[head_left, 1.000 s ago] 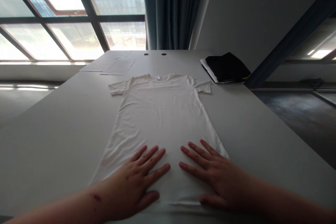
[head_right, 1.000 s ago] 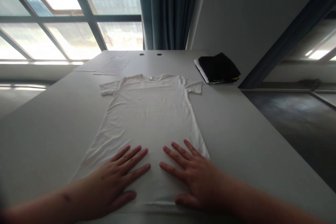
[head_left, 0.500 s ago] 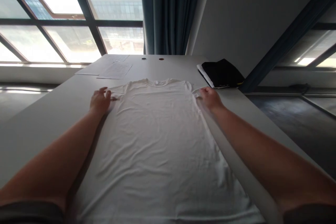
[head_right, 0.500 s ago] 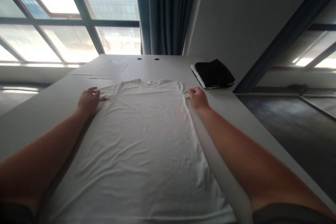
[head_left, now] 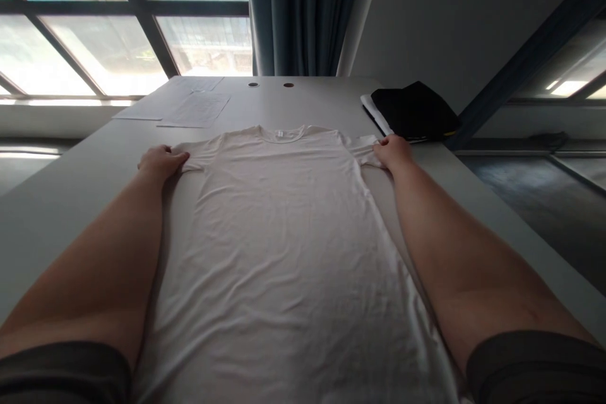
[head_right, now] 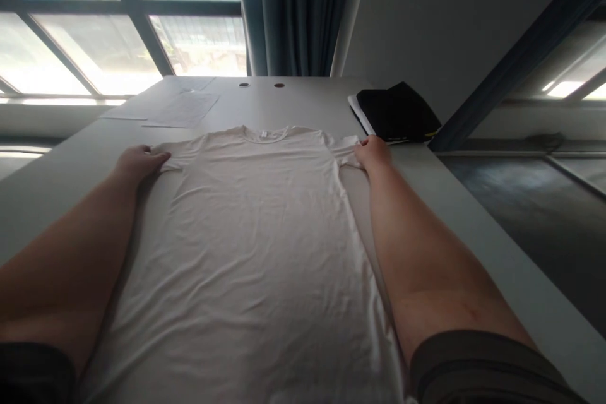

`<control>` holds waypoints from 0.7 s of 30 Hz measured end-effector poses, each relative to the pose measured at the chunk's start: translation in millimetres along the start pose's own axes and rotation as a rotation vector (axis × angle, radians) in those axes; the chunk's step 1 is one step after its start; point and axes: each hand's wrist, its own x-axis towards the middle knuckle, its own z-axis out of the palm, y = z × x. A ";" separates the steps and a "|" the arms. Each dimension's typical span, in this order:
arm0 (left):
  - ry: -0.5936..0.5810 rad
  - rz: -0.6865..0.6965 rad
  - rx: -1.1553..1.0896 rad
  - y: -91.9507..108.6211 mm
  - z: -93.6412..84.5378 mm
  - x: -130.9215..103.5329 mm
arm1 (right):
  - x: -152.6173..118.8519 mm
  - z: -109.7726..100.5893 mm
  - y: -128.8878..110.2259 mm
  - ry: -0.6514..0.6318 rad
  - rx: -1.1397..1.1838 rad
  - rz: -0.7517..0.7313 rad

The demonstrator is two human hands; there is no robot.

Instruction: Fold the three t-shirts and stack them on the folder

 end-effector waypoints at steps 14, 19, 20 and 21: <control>0.206 -0.069 -0.162 27.7 -5.6 -33.7 | -10.0 -8.9 -10.9 -0.011 1.032 0.251; 0.214 0.017 -0.121 22.2 -3.3 -31.9 | -12.5 -14.5 -9.5 -0.111 1.061 0.130; 0.207 0.037 -0.118 21.0 -2.5 -31.2 | -14.7 -14.3 -9.8 -0.127 1.009 0.110; 0.187 0.071 -0.122 19.8 -1.7 -30.4 | -17.2 -13.6 -10.5 -0.142 0.947 0.101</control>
